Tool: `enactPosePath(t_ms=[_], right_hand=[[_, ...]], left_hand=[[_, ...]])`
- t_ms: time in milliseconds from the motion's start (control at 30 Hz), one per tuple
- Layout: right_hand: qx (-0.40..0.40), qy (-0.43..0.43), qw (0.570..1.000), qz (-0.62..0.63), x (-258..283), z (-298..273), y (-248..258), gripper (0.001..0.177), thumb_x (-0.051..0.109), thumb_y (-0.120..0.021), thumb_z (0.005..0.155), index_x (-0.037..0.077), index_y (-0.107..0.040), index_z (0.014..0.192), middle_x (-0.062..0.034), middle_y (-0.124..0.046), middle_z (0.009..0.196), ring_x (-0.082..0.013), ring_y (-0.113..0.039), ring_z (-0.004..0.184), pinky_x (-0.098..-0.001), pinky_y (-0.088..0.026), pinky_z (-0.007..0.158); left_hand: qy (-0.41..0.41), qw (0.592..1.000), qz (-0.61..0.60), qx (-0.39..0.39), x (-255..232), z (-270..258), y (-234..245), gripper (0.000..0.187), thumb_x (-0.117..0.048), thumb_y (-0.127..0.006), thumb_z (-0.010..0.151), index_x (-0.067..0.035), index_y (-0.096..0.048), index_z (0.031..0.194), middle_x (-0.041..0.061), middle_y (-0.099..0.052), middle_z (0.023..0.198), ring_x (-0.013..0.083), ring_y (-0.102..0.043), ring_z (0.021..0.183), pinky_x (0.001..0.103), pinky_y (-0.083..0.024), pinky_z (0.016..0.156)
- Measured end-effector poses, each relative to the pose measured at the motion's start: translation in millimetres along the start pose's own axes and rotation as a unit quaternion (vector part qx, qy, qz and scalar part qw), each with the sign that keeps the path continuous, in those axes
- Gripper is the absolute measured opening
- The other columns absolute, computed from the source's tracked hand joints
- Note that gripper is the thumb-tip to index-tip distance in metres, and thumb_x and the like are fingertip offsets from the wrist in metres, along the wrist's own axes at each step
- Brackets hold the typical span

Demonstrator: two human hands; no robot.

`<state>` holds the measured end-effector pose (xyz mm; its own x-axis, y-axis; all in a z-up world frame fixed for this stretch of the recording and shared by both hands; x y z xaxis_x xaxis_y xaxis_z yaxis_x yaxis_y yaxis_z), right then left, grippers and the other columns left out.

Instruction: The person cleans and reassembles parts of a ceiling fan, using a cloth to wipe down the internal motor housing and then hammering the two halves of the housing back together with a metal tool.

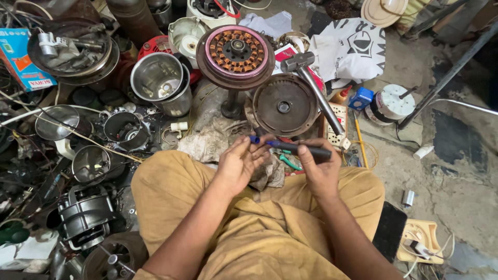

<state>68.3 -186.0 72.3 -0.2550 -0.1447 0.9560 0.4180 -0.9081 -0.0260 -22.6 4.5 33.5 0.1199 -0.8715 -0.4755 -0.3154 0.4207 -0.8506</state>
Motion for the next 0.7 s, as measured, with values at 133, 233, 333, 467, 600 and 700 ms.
enactPosePath(t_ms=[133, 233, 333, 467, 600, 700], right_hand=[[0.01, 0.015, 1.0, 0.015, 1.0, -4.5, -5.3, 0.017, 0.01, -0.073, 0.098, -0.001, -0.065, 0.108, -0.0067, -0.071, 0.106, -0.0105, -0.063, 0.094, -0.0248, -0.051, 0.086], [0.017, 0.007, 1.0, -0.014, -5.4, -5.6, -6.0, 0.019, 0.01, -0.074, 0.095, 0.0, -0.066, 0.108, -0.0072, -0.072, 0.105, -0.0099, -0.064, 0.093, -0.0233, -0.052, 0.084], [0.013, -0.013, 1.0, 0.013, -20.2, -10.0, -7.6, 0.02, 0.011, -0.076, 0.093, 0.0, -0.066, 0.106, -0.0068, -0.072, 0.103, -0.0089, -0.064, 0.091, -0.023, -0.052, 0.081], [-0.059, -0.157, 0.985, 0.048, -58.4, -21.1, -24.8, 0.018, 0.016, -0.075, 0.098, 0.001, -0.069, 0.103, -0.0125, -0.07, 0.079, -0.0154, -0.051, 0.062, -0.0301, -0.041, 0.057], [-0.099, -0.42, 0.873, 0.227, -109.2, -24.5, -45.8, 0.022, 0.028, -0.072, 0.093, 0.007, -0.067, 0.094, -0.0089, -0.071, 0.078, -0.0208, -0.067, 0.067, -0.0346, -0.053, 0.06], [-0.041, -0.48, 0.824, 0.298, -141.7, -12.2, -59.7, 0.029, 0.034, -0.072, 0.094, 0.006, -0.067, 0.099, -0.0106, -0.07, 0.089, -0.023, -0.069, 0.08, -0.0384, -0.059, 0.072]], left_hand=[[0.004, 0.999, 0.031, -0.023, 7.5, -1.9, -3.4, 0.017, -0.02, -0.041, 0.108, -0.01, -0.053, 0.115, 0.019, -0.068, 0.13, 0.0275, -0.068, 0.115, 0.041, -0.055, 0.096], [0.018, 0.996, 0.066, -0.055, 17.1, -0.9, 2.4, 0.012, -0.019, -0.044, 0.107, -0.012, -0.053, 0.112, 0.012, -0.069, 0.115, 0.0241, -0.069, 0.105, 0.038, -0.059, 0.091], [-0.009, 0.993, 0.116, -0.027, 33.3, 0.7, 15.3, 0.009, -0.02, -0.047, 0.11, -0.014, -0.052, 0.114, 0.003, -0.061, 0.096, 0.0153, -0.061, 0.084, 0.032, -0.055, 0.075], [-0.083, 0.968, 0.228, -0.059, 49.7, 7.0, 36.4, 0.006, -0.019, -0.046, 0.109, -0.016, -0.05, 0.112, 0.0, -0.049, 0.082, 0.009, -0.046, 0.067, 0.028, -0.045, 0.058], [-0.089, 0.909, 0.381, -0.146, 49.8, 13.2, 77.7, 0.006, -0.016, -0.048, 0.105, -0.015, -0.048, 0.111, 0.002, -0.056, 0.082, 0.0117, -0.051, 0.068, 0.03, -0.046, 0.059], [-0.172, 0.81, 0.543, -0.139, 31.8, 32.4, 116.9, 0.01, -0.017, -0.053, 0.105, -0.012, -0.05, 0.114, 0.006, -0.057, 0.084, 0.0183, -0.054, 0.073, 0.035, -0.049, 0.066]])
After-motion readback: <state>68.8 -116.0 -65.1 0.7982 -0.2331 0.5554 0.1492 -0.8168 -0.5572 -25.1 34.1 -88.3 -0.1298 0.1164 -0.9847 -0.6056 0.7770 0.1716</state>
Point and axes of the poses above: each hand's wrist, its own z-axis towards the middle knuckle, its own y-axis out of the back of the hand, x = y × z, the point moved 2 cm from there along z, towards the middle knuckle
